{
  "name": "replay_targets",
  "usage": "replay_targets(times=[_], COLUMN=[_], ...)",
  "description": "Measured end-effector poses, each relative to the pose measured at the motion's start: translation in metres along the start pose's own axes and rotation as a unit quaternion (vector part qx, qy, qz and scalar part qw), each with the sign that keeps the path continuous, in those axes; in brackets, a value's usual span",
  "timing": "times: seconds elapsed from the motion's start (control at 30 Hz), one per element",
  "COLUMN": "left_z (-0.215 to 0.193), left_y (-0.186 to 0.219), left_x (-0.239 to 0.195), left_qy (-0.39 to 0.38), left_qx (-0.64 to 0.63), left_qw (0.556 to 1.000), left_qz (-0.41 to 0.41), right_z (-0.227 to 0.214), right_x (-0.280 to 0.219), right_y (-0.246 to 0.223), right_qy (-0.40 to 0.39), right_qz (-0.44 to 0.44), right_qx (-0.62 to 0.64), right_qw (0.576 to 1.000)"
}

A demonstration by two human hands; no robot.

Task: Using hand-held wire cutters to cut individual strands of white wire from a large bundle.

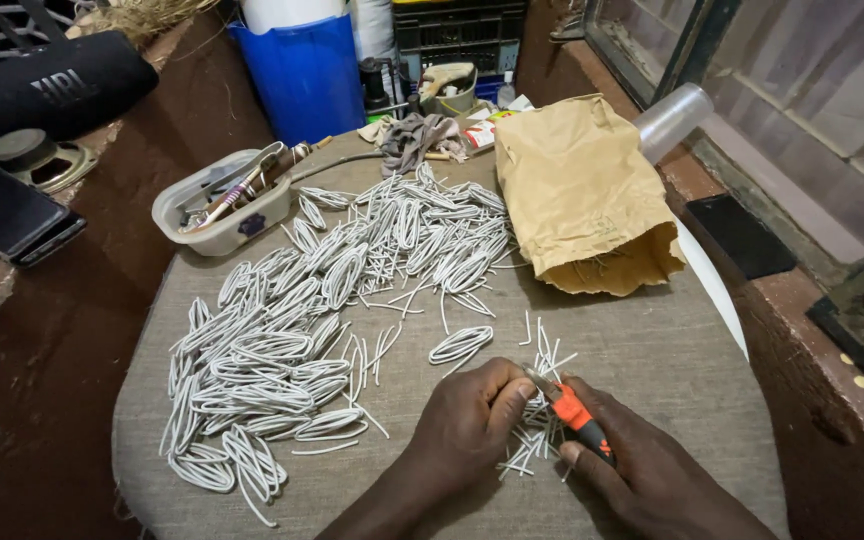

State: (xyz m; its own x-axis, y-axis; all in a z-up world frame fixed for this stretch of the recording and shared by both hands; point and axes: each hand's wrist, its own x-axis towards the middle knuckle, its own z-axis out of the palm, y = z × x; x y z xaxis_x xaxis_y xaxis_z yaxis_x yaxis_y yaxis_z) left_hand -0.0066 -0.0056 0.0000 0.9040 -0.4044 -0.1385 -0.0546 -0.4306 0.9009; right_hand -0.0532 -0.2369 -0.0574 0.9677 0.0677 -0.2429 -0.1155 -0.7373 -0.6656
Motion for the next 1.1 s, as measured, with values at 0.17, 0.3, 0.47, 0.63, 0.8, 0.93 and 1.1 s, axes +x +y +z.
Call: replay_targets(times=[0.17, 0.3, 0.47, 0.63, 0.8, 0.93, 1.1], left_z=[0.011, 0.005, 0.009, 0.007, 0.001, -0.007, -0.045], left_y=[-0.039, -0.029, -0.042, -0.037, -0.026, -0.023, 0.019], left_x=[0.018, 0.011, 0.019, 0.015, 0.005, 0.001, -0.01], left_qy=[0.04, 0.048, 0.058, 0.073, -0.027, -0.013, 0.097], left_qx=[0.041, 0.046, 0.055, 0.055, 0.118, 0.127, 0.092], left_qw=[0.991, 0.992, 0.994, 0.989, 0.967, 0.955, 0.989], left_qz=[0.123, 0.11, 0.08, 0.12, 0.222, 0.269, -0.071], right_z=[0.009, 0.007, 0.024, 0.026, -0.021, -0.028, -0.036], right_x=[0.006, 0.009, 0.024, 0.028, 0.014, 0.021, 0.009], right_y=[-0.002, -0.023, -0.02, -0.012, -0.041, -0.011, -0.013], right_qy=[0.06, 0.086, 0.102, 0.155, 0.024, -0.064, -0.09], right_qz=[-0.021, -0.015, 0.095, 0.048, 0.034, -0.003, 0.023], right_qx=[-0.02, -0.025, -0.051, -0.072, 0.122, -0.029, -0.07], right_qw=[0.998, 0.996, 0.989, 0.984, 0.992, 0.997, 0.993])
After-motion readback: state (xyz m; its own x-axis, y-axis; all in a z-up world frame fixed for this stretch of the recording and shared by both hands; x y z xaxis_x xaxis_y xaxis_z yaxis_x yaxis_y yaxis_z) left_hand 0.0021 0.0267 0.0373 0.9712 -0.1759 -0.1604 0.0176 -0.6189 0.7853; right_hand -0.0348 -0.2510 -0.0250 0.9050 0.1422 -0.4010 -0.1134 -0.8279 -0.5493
